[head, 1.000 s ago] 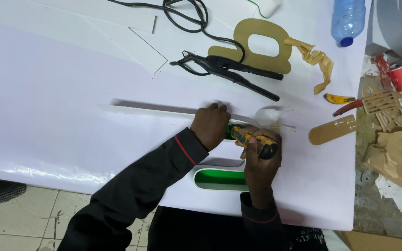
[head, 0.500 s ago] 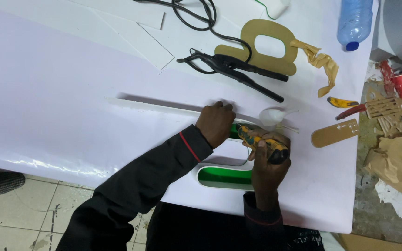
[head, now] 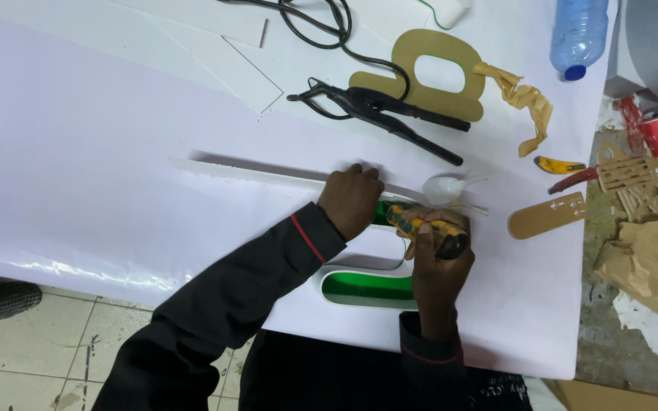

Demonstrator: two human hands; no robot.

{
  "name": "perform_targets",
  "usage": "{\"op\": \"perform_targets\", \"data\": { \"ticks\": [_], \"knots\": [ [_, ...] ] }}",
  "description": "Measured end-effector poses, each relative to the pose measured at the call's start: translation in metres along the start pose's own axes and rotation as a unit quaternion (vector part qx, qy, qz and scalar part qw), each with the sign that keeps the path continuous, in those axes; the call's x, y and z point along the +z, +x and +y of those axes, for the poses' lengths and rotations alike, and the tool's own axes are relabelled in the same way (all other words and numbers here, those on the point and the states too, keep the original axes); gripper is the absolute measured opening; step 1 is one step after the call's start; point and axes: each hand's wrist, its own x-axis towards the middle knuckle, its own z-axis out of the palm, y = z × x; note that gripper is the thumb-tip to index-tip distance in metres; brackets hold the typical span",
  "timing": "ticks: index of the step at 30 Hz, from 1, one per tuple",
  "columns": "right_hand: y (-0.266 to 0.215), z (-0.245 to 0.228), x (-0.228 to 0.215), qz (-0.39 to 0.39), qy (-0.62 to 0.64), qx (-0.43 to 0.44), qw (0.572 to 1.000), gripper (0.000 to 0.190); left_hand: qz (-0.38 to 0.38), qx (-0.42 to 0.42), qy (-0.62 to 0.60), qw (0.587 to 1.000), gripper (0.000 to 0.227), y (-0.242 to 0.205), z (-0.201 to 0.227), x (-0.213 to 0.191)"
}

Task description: The person assembles a green and white decorative letter by applying glue to the edges and pressing the pieces together. They then use a utility knife to trim excess material from the edges of the letter.

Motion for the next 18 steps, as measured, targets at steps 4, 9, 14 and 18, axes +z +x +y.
{"op": "perform_targets", "data": {
  "ticks": [4, 9, 14, 18],
  "knots": [
    [0.003, -0.025, 0.01, -0.021, -0.026, -0.011, 0.999, 0.004, 0.0, 0.0, 0.004, 1.0, 0.02, 0.002, -0.002, 0.007],
    [0.003, -0.031, 0.011, -0.032, -0.02, -0.012, 0.999, 0.005, -0.001, 0.0, 0.001, 1.0, 0.021, 0.003, -0.003, 0.008],
    [0.003, -0.029, 0.008, -0.052, -0.006, -0.027, 0.998, 0.004, -0.008, -0.006, 0.009, 1.0, 0.022, 0.005, -0.002, 0.012],
    [0.005, -0.02, 0.005, -0.052, -0.007, -0.029, 0.998, 0.003, 0.001, -0.006, 0.005, 1.0, 0.021, 0.002, -0.003, 0.008]
  ]
}}
